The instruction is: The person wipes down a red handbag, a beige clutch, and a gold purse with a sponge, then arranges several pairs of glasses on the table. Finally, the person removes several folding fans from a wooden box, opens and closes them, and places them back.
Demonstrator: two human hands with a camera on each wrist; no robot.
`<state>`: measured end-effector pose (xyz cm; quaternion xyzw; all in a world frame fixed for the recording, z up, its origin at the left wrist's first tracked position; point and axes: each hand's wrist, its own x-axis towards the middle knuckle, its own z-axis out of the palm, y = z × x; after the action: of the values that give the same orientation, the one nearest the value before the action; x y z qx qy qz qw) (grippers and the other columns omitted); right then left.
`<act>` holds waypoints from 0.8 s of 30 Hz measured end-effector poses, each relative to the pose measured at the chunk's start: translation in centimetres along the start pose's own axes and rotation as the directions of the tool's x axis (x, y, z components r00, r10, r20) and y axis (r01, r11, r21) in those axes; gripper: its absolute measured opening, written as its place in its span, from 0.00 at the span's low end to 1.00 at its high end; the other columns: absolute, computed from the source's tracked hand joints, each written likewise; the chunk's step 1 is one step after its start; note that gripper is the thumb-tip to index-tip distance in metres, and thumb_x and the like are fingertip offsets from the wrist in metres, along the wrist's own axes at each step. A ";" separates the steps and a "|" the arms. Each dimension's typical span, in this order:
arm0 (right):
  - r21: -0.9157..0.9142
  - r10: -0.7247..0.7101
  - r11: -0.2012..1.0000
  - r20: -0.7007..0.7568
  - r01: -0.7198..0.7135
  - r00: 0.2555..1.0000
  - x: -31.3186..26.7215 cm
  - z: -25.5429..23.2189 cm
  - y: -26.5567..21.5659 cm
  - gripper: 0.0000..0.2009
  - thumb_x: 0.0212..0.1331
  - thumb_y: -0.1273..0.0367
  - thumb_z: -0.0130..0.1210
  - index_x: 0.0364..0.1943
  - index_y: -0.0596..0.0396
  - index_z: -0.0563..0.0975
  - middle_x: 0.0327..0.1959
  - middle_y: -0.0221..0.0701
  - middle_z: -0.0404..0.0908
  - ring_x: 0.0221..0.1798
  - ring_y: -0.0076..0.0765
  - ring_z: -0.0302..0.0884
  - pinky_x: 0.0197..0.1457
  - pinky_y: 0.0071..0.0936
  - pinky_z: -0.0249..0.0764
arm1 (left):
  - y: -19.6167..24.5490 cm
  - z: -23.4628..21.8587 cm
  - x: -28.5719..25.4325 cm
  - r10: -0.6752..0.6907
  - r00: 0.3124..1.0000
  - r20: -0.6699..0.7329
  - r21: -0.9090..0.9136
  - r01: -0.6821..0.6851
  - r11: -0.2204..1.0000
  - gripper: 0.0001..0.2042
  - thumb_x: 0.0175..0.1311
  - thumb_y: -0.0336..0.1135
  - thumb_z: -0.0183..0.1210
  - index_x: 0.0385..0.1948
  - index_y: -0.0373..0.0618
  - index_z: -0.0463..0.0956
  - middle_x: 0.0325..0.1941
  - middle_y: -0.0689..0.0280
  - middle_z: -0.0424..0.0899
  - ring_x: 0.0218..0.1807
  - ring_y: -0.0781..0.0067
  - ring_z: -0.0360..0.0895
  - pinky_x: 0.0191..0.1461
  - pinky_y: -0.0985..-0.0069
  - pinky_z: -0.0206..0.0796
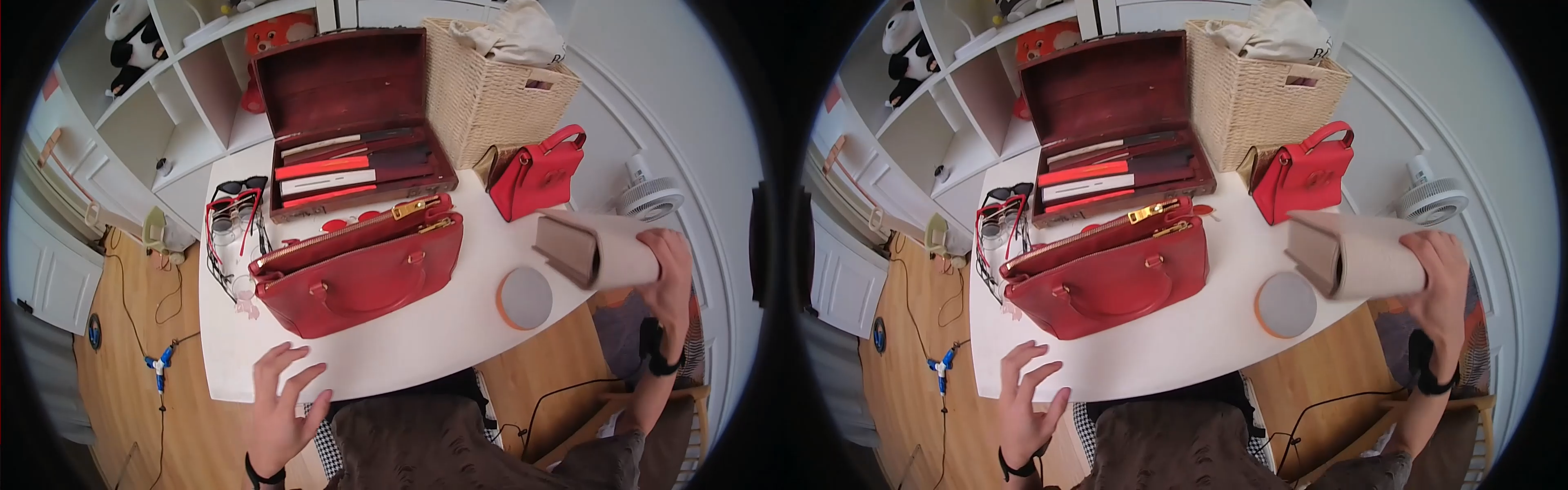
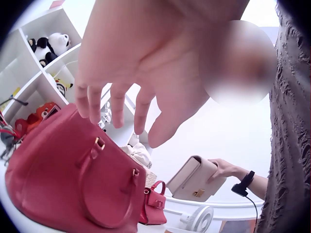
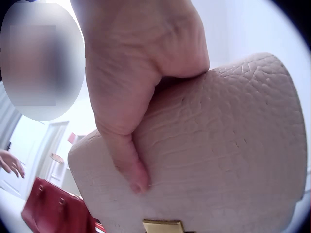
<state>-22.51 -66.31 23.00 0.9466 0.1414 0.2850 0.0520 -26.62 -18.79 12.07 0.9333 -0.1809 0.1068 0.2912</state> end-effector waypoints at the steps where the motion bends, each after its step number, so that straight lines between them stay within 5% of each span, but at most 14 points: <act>1: 0.030 -0.013 0.999 -0.006 0.014 1.000 -0.2 -0.9 -1.7 0.24 0.27 0.69 0.68 0.38 0.54 0.78 0.37 0.35 0.78 0.41 0.49 0.74 0.45 0.39 0.68 | 0.3 0.5 -0.1 -0.009 1.000 0.006 -0.002 0.009 1.000 0.21 0.47 0.28 0.70 0.46 0.43 0.77 0.58 0.56 0.72 0.64 0.48 0.67 0.63 0.56 0.64; 3: 0.078 -0.093 0.993 0.028 0.091 0.995 -0.4 -1.4 -5.4 0.24 0.26 0.69 0.68 0.39 0.52 0.79 0.39 0.33 0.79 0.41 0.45 0.75 0.42 0.38 0.68 | 0.6 1.9 -0.1 0.083 0.996 0.043 -0.242 -0.070 0.968 0.25 0.46 0.33 0.74 0.49 0.42 0.75 0.58 0.54 0.72 0.64 0.49 0.67 0.63 0.55 0.64; 8: 0.331 -0.393 0.894 0.259 0.301 0.882 0.4 2.1 -14.0 0.27 0.25 0.68 0.66 0.42 0.46 0.79 0.32 0.25 0.74 0.36 0.33 0.75 0.38 0.30 0.68 | 2.1 4.2 0.0 0.210 0.975 0.078 -0.370 -0.167 0.914 0.49 0.42 0.47 0.78 0.66 0.40 0.57 0.68 0.48 0.61 0.70 0.39 0.60 0.69 0.54 0.58; 11: 0.421 -0.524 0.813 0.227 0.402 0.821 0.6 4.9 -17.8 0.27 0.28 0.67 0.66 0.43 0.46 0.78 0.31 0.24 0.72 0.37 0.30 0.75 0.37 0.28 0.68 | 1.5 5.9 -0.8 0.162 0.987 0.023 -0.545 -0.123 0.829 0.48 0.42 0.37 0.78 0.66 0.44 0.55 0.66 0.47 0.65 0.69 0.40 0.63 0.67 0.56 0.60; 13: 0.446 -0.575 0.771 0.178 0.455 0.799 0.7 6.3 -19.4 0.26 0.29 0.67 0.66 0.43 0.46 0.78 0.32 0.24 0.72 0.38 0.28 0.75 0.37 0.27 0.68 | 0.4 5.8 -1.8 0.109 0.994 0.025 -0.507 -0.081 0.858 0.45 0.42 0.35 0.77 0.63 0.44 0.56 0.62 0.48 0.69 0.66 0.42 0.67 0.64 0.58 0.63; 15: 0.496 -0.605 0.749 0.239 0.440 0.760 1.2 7.1 -20.1 0.32 0.26 0.64 0.70 0.47 0.43 0.77 0.43 0.23 0.76 0.43 0.30 0.75 0.48 0.30 0.72 | -0.7 5.9 -2.5 0.062 0.998 0.031 -0.471 -0.040 0.881 0.42 0.42 0.32 0.77 0.61 0.45 0.58 0.59 0.48 0.73 0.62 0.45 0.72 0.62 0.59 0.66; 19: 0.535 -0.573 0.745 0.206 0.400 0.793 2.0 8.3 -19.6 0.36 0.30 0.59 0.72 0.54 0.45 0.75 0.49 0.29 0.75 0.53 0.38 0.74 0.56 0.36 0.70 | -1.7 6.5 -3.0 -0.093 0.995 0.019 -0.514 0.089 0.853 0.42 0.38 0.32 0.79 0.55 0.43 0.57 0.54 0.51 0.76 0.57 0.56 0.76 0.62 0.62 0.66; 21: 0.497 -0.358 0.849 0.290 0.181 0.888 2.5 8.0 -16.7 0.39 0.32 0.58 0.74 0.58 0.48 0.73 0.55 0.35 0.74 0.61 0.47 0.70 0.64 0.42 0.66 | -1.6 6.3 -2.3 -0.248 0.965 0.081 -0.534 0.252 0.807 0.44 0.37 0.33 0.80 0.55 0.40 0.56 0.55 0.51 0.76 0.56 0.59 0.77 0.60 0.65 0.69; 24: 0.425 -0.167 0.905 0.370 -0.007 0.914 0.9 8.4 -11.6 0.42 0.35 0.56 0.73 0.61 0.51 0.70 0.59 0.37 0.73 0.64 0.51 0.67 0.66 0.44 0.64 | -2.8 6.4 -1.8 -0.211 0.975 0.073 -0.522 0.218 0.824 0.45 0.35 0.34 0.81 0.55 0.38 0.56 0.54 0.52 0.77 0.55 0.62 0.78 0.58 0.67 0.70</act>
<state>-19.90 -55.11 14.45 0.9667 0.2251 0.0471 -0.1119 -26.55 -19.91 4.93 0.8325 -0.0989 0.0141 0.5449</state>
